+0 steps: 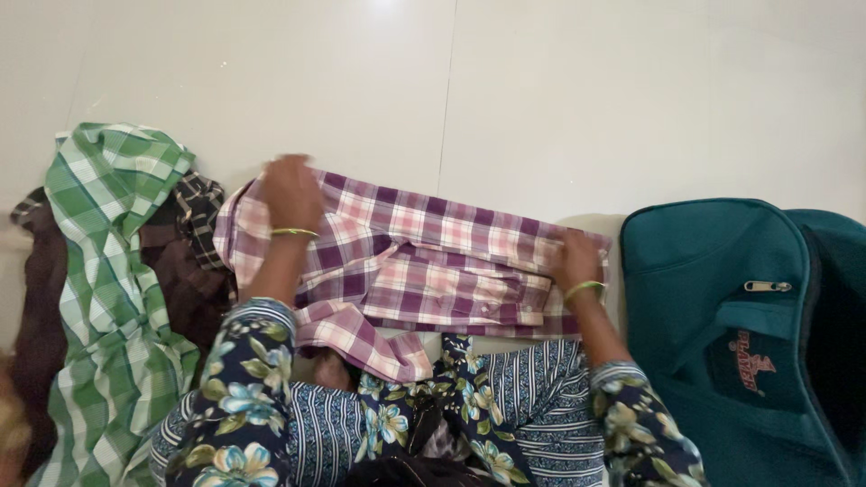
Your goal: The person folds a plaid shirt by smoothing the fabric, folding in the sleeves and sides, and then folding the body of the shirt into a square before placing it into a bag.
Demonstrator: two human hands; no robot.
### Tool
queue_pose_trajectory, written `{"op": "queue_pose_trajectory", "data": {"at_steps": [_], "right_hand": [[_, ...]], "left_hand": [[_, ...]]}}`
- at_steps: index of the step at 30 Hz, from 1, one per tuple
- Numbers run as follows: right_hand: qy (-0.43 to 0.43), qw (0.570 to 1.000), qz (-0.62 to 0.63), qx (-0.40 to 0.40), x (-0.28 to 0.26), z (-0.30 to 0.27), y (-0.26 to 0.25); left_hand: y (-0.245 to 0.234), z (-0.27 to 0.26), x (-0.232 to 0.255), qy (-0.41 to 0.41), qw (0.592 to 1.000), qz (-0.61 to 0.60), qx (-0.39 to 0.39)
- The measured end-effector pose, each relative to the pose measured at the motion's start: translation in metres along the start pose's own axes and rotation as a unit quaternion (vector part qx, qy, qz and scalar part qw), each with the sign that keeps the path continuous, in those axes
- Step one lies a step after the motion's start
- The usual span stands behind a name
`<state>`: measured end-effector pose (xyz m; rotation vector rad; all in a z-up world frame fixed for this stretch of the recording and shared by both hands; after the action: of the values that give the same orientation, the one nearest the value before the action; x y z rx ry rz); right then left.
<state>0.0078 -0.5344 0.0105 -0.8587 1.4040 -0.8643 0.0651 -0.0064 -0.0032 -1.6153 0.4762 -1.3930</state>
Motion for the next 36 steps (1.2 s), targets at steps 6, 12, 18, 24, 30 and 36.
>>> {"op": "queue_pose_trajectory", "data": {"at_steps": [6,12,18,24,30,36], "right_hand": [[-0.034,0.974,0.009,-0.222,-0.169,0.009,0.101],[-0.086,0.96,-0.093,-0.251,-0.167,0.001,0.131],[0.032,0.934,-0.17,-0.313,-0.071,0.018,0.083],[0.13,0.939,-0.211,-0.237,0.082,0.013,0.044],[0.183,0.945,-0.202,-0.182,0.114,0.015,0.039],[0.097,0.992,0.008,-0.075,-0.015,0.045,0.07]], "left_hand": [[0.093,-0.096,0.119,0.419,0.886,0.117,-0.162],[0.102,-0.099,0.106,0.363,0.818,0.3,-0.33],[0.053,-0.04,0.031,0.287,0.818,0.407,-0.287],[0.033,-0.003,-0.043,0.19,0.857,0.437,-0.198],[0.018,0.007,-0.063,0.127,0.872,0.451,-0.143],[0.046,-0.015,0.013,0.247,0.924,0.256,-0.141]]}}
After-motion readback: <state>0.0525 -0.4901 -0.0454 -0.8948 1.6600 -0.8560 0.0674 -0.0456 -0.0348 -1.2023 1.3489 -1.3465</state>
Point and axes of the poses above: each hand's wrist, its own z-axis towards the middle knuckle, its own y-axis out of the palm, x = y × z, the point moved 6 cm from there along z, towards the middle knuckle, and after that the axes turned 13 degrees about z, right-handed, at the moved point
